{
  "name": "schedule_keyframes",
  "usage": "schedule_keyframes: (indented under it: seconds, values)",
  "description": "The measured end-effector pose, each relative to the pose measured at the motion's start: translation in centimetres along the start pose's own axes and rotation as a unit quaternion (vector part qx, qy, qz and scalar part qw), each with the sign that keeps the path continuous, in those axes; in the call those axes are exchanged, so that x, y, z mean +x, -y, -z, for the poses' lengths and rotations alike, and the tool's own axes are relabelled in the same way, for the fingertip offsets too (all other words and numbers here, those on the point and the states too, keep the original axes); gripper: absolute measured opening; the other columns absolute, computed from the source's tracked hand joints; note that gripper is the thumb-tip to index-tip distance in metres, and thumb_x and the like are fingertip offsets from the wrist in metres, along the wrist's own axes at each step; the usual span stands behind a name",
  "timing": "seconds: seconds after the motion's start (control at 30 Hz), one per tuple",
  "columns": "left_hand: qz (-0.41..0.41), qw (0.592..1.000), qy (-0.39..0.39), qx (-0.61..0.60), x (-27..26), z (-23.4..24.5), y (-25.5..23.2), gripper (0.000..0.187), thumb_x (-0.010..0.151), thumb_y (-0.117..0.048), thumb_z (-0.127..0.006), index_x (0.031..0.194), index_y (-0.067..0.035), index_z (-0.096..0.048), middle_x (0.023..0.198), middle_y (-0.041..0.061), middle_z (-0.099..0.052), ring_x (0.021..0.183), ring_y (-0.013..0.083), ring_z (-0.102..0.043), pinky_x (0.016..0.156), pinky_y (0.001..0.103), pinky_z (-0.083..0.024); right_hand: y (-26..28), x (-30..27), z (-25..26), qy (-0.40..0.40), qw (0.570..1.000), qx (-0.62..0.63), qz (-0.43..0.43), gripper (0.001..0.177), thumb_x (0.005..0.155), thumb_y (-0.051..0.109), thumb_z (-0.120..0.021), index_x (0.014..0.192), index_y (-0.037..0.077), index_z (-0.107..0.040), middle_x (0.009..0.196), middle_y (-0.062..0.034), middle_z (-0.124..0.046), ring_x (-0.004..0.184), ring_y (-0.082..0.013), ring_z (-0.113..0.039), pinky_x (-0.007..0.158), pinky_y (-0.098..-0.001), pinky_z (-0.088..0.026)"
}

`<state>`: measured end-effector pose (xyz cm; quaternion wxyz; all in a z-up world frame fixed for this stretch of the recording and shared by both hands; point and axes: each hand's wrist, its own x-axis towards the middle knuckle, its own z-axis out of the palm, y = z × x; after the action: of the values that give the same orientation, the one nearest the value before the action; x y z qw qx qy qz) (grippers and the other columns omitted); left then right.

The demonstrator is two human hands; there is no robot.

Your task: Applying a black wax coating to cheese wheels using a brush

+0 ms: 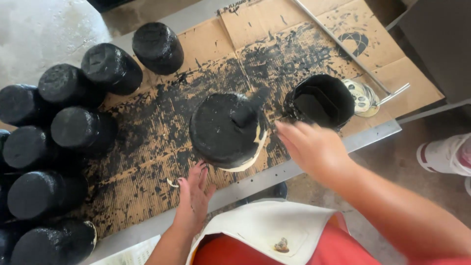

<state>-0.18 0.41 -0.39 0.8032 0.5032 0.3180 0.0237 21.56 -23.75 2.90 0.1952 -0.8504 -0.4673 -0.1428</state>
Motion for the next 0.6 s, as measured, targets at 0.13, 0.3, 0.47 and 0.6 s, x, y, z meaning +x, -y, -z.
schedule_keyframes:
  seconds: [0.13, 0.3, 0.47, 0.6]
  values:
    - [-0.015, 1.000, 0.020, 0.001, 0.1, 0.9, 0.6, 0.096, 0.083, -0.077, -0.021, 0.159, -0.019, -0.026, 0.173, 0.002, -0.014, 0.160, 0.0236, -0.009, 0.122, 0.057, -0.019, 1.5, -7.0, 1.2, 0.090, 0.994, 0.015, -0.061, 0.036, 0.098, 0.027, -0.058, 0.133, 0.023, -0.063, 0.105, 0.0021, -0.072, 0.066, -0.0288, -0.066, 0.043, -0.0444, -0.049]
    - [0.003, 0.999, 0.033, 0.010, -0.2, 1.2, -0.3, 0.097, 0.084, -0.076, -0.022, 0.161, -0.017, -0.021, 0.173, 0.002, -0.012, 0.160, 0.0231, -0.007, 0.122, 0.055, -0.018, 3.6, -7.5, 0.8, 0.056, 0.994, 0.065, -0.070, 0.030, 0.099, 0.027, -0.060, 0.127, 0.018, -0.067, 0.085, 0.0025, -0.063, 0.061, -0.0225, -0.061, 0.046, -0.0388, -0.049]
    - [0.020, 0.999, 0.037, 0.015, -0.4, 1.3, -0.8, 0.102, 0.081, -0.079, -0.022, 0.161, -0.016, -0.020, 0.173, 0.002, -0.012, 0.160, 0.0217, -0.007, 0.122, 0.055, -0.019, 2.3, -4.7, 0.3, 0.047, 0.981, 0.115, -0.149, 0.036, 0.100, 0.026, -0.058, 0.134, 0.019, -0.066, 0.129, -0.0020, -0.073, 0.110, -0.0245, -0.072, 0.082, -0.0393, -0.058]
    - [0.005, 0.997, 0.073, 0.006, 0.1, 2.3, -0.2, 0.095, 0.086, -0.075, -0.018, 0.161, -0.016, -0.021, 0.173, 0.001, -0.012, 0.160, 0.0208, -0.006, 0.123, 0.054, -0.019, 3.4, -3.3, 0.0, 0.065, 0.897, 0.295, -0.322, 0.029, 0.101, 0.024, -0.058, 0.122, 0.008, -0.069, 0.102, -0.0049, -0.075, 0.091, -0.0172, -0.068, 0.082, -0.0321, -0.051]
